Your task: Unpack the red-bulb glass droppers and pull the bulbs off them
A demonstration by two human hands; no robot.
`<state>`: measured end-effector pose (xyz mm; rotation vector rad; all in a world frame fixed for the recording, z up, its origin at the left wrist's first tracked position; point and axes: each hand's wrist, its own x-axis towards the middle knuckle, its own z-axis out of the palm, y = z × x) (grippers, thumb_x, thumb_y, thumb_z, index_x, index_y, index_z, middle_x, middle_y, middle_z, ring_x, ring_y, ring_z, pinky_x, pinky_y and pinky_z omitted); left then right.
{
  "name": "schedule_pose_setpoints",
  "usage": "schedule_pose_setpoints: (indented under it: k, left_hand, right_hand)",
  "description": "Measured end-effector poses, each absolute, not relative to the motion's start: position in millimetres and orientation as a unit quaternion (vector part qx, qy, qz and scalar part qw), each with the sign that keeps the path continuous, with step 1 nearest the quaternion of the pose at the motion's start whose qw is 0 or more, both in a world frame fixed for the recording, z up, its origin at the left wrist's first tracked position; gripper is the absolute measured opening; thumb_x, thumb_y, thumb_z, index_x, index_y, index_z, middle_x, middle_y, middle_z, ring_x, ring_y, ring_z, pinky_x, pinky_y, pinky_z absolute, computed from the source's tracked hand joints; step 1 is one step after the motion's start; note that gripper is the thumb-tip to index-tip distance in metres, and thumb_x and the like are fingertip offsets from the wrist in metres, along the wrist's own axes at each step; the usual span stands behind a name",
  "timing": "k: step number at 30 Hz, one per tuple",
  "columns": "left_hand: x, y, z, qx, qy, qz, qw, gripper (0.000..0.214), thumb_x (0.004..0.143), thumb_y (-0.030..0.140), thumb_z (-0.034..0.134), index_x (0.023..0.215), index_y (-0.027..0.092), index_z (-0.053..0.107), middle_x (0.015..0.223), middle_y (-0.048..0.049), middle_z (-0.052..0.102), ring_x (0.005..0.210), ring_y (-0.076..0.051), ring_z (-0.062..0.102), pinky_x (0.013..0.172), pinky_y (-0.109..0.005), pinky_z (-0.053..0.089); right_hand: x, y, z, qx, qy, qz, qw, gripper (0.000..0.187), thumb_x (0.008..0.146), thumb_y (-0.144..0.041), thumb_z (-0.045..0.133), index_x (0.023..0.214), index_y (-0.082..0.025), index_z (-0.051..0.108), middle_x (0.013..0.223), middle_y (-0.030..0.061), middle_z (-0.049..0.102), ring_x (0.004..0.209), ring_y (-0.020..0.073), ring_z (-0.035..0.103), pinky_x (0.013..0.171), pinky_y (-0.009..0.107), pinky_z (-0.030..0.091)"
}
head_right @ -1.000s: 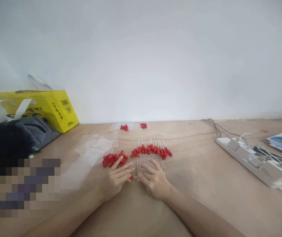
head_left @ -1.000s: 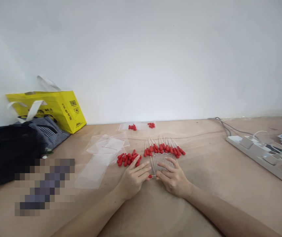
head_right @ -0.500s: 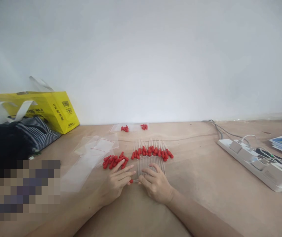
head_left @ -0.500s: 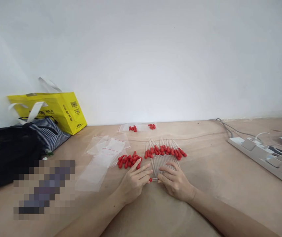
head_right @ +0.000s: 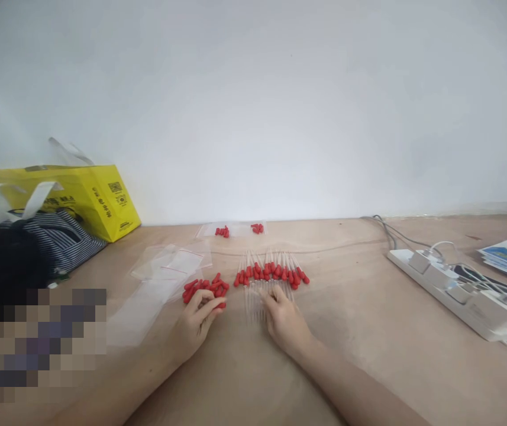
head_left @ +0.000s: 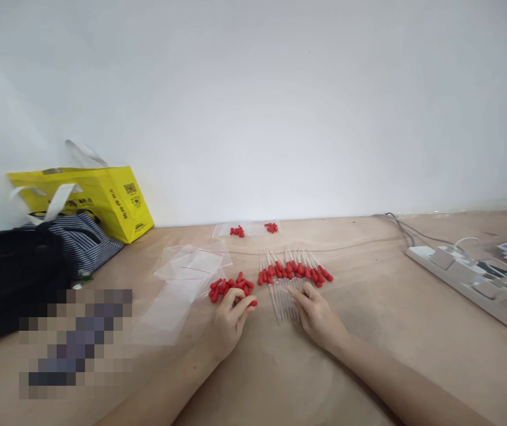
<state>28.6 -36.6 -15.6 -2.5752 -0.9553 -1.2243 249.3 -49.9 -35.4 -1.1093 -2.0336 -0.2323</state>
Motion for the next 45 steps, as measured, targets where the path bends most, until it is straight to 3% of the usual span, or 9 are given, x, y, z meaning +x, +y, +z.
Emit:
schedule_pose_setpoints:
  k: [4,7,11,15,18,24,32,39,45]
  left_hand:
    - [25,-30,-7,-0.846,-0.333,-0.406,0.090,0.033,0.083,0.012,0.036,0.114,0.015,0.048,0.085,-0.0061,0.046,0.077,-0.013,0.051,0.068,-0.025,0.047]
    - [17,-13,10,-0.836,-0.379,-0.387,0.086,0.036,0.081,0.012,0.035,0.115,0.014,0.047,0.090,-0.0077,0.048,0.084,-0.016,0.051,0.074,-0.028,0.045]
    - [4,20,28,-0.778,-0.552,-0.301,-0.013,0.030,0.075,0.017,0.041,0.103,0.016,0.051,0.086,-0.0040,0.055,0.073,-0.014,0.054,0.067,-0.025,0.045]
    - [0,43,26,-0.761,-0.599,-0.246,-0.042,0.020,0.071,0.026,0.049,0.089,0.018,0.054,0.074,0.0003,0.061,0.064,-0.014,0.055,0.060,-0.024,0.042]
    - [0,49,19,-0.763,-0.608,-0.209,-0.058,0.014,0.069,0.032,0.052,0.075,0.020,0.057,0.070,0.0014,0.063,0.063,-0.014,0.056,0.058,-0.023,0.040]
    - [1,50,24,-0.761,-0.625,-0.164,-0.050,0.035,0.078,0.043,0.037,0.064,0.021,0.060,0.068,-0.0009,0.064,0.070,-0.018,0.058,0.061,-0.027,0.039]
    - [51,39,32,-0.797,-0.588,-0.137,0.010,0.018,0.065,0.034,0.050,0.061,0.023,0.064,0.084,-0.0045,0.062,0.092,-0.026,0.050,0.081,-0.040,0.032]
    - [79,42,22,-0.812,-0.576,-0.093,0.015,0.021,0.058,0.038,0.056,0.048,0.019,0.059,0.076,-0.0083,0.061,0.090,-0.031,0.049,0.077,-0.043,0.033]
    - [79,41,27,-0.782,-0.615,-0.096,0.035,0.028,0.066,0.036,0.048,0.047,0.016,0.055,0.069,-0.0118,0.059,0.083,-0.032,0.052,0.072,-0.044,0.034]
  right_hand:
    - [238,-48,-26,-0.443,-0.790,-0.048,0.421,0.024,0.083,-0.010,0.036,0.091,-0.016,0.058,0.065,0.0015,0.045,0.056,0.0115,0.047,0.051,0.021,0.042]
    - [226,-45,-21,-0.435,-0.798,-0.032,0.416,0.023,0.082,-0.010,0.037,0.081,-0.018,0.059,0.064,0.0007,0.046,0.056,0.0104,0.048,0.051,0.020,0.041]
    - [207,-39,-26,-0.432,-0.818,-0.081,0.371,0.023,0.079,-0.006,0.038,0.082,-0.016,0.058,0.070,0.0021,0.050,0.055,0.0101,0.049,0.050,0.020,0.039]
    - [193,-34,-34,-0.437,-0.832,-0.129,0.316,0.021,0.073,-0.001,0.039,0.071,-0.015,0.055,0.072,0.0042,0.051,0.054,0.0110,0.046,0.048,0.021,0.038]
    - [188,-33,-34,-0.425,-0.843,-0.134,0.302,0.018,0.071,0.000,0.044,0.065,-0.014,0.053,0.070,0.0053,0.051,0.060,0.0132,0.047,0.056,0.023,0.041]
    - [188,-39,-29,-0.413,-0.846,-0.124,0.312,0.018,0.079,-0.017,0.046,0.063,-0.016,0.054,0.065,0.0044,0.052,0.072,0.0163,0.048,0.066,0.028,0.038]
    - [221,-55,-22,-0.424,-0.823,-0.120,0.360,0.023,0.080,-0.024,0.047,0.061,-0.018,0.058,0.062,0.0019,0.056,0.066,0.0144,0.043,0.060,0.031,0.025]
    - [262,-65,-21,-0.408,-0.819,-0.082,0.396,0.026,0.081,-0.023,0.046,0.058,-0.018,0.057,0.059,0.0010,0.056,0.066,0.0136,0.044,0.070,0.033,0.028]
    - [268,-60,-21,-0.419,-0.804,-0.074,0.416,0.025,0.080,-0.023,0.048,0.058,-0.019,0.057,0.059,0.0007,0.058,0.067,0.0143,0.046,0.072,0.034,0.030]
